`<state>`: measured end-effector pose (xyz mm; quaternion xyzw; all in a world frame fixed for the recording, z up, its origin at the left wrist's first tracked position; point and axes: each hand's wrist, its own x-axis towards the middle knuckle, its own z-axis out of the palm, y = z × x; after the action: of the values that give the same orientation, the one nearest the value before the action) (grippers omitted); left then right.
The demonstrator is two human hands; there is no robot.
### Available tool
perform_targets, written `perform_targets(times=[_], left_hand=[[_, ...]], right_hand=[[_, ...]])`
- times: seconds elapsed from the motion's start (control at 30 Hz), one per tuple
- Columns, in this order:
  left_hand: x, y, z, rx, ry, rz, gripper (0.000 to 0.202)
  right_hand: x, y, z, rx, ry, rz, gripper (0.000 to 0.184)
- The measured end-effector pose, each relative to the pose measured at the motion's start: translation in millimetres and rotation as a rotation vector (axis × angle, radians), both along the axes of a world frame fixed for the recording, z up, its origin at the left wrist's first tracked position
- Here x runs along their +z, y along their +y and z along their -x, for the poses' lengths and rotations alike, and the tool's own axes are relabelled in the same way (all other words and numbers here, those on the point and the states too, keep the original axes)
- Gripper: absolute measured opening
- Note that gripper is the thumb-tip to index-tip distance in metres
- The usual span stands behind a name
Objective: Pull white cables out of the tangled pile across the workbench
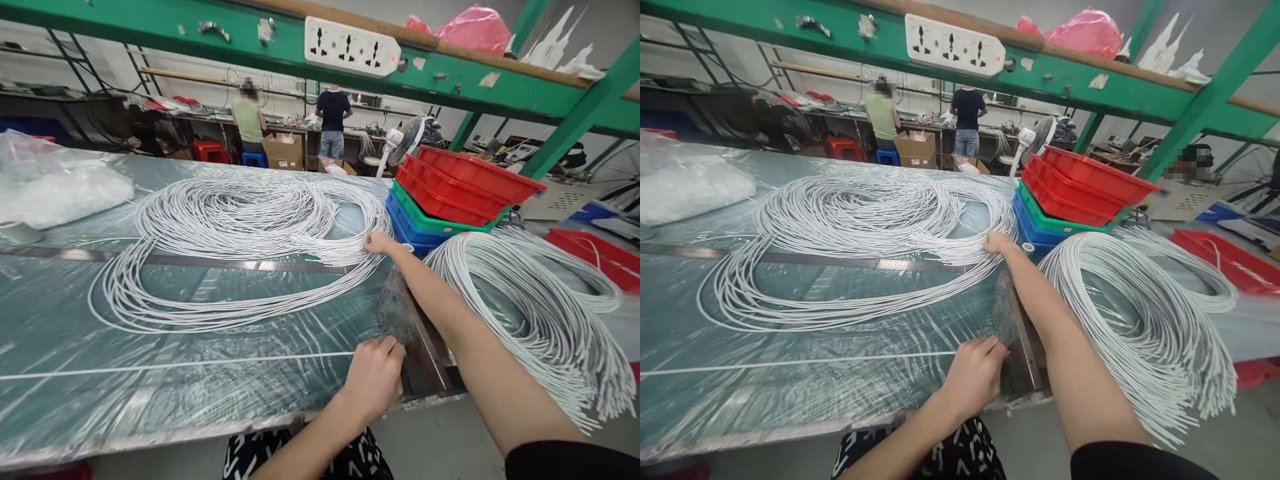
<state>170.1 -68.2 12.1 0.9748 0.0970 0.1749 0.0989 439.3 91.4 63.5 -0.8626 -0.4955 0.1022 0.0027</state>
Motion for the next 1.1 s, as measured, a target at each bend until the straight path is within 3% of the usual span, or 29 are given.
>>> perform_targets(times=[0.83, 1.0, 1.1], left_hand=[[4.1, 0, 0, 0.018, 0.036, 0.004, 0.019], [0.8, 0, 0, 0.015, 0.0, 0.002, 0.018], [-0.8, 1, -1, 0.013, -0.007, 0.004, 0.016]], right_hand=[[5.4, 0, 3, -0.009, 0.0, -0.008, 0.022], [12.3, 0, 5, -0.071, -0.102, -0.18, 0.042], [11.7, 1, 4, -0.076, -0.114, -0.226, 0.043]])
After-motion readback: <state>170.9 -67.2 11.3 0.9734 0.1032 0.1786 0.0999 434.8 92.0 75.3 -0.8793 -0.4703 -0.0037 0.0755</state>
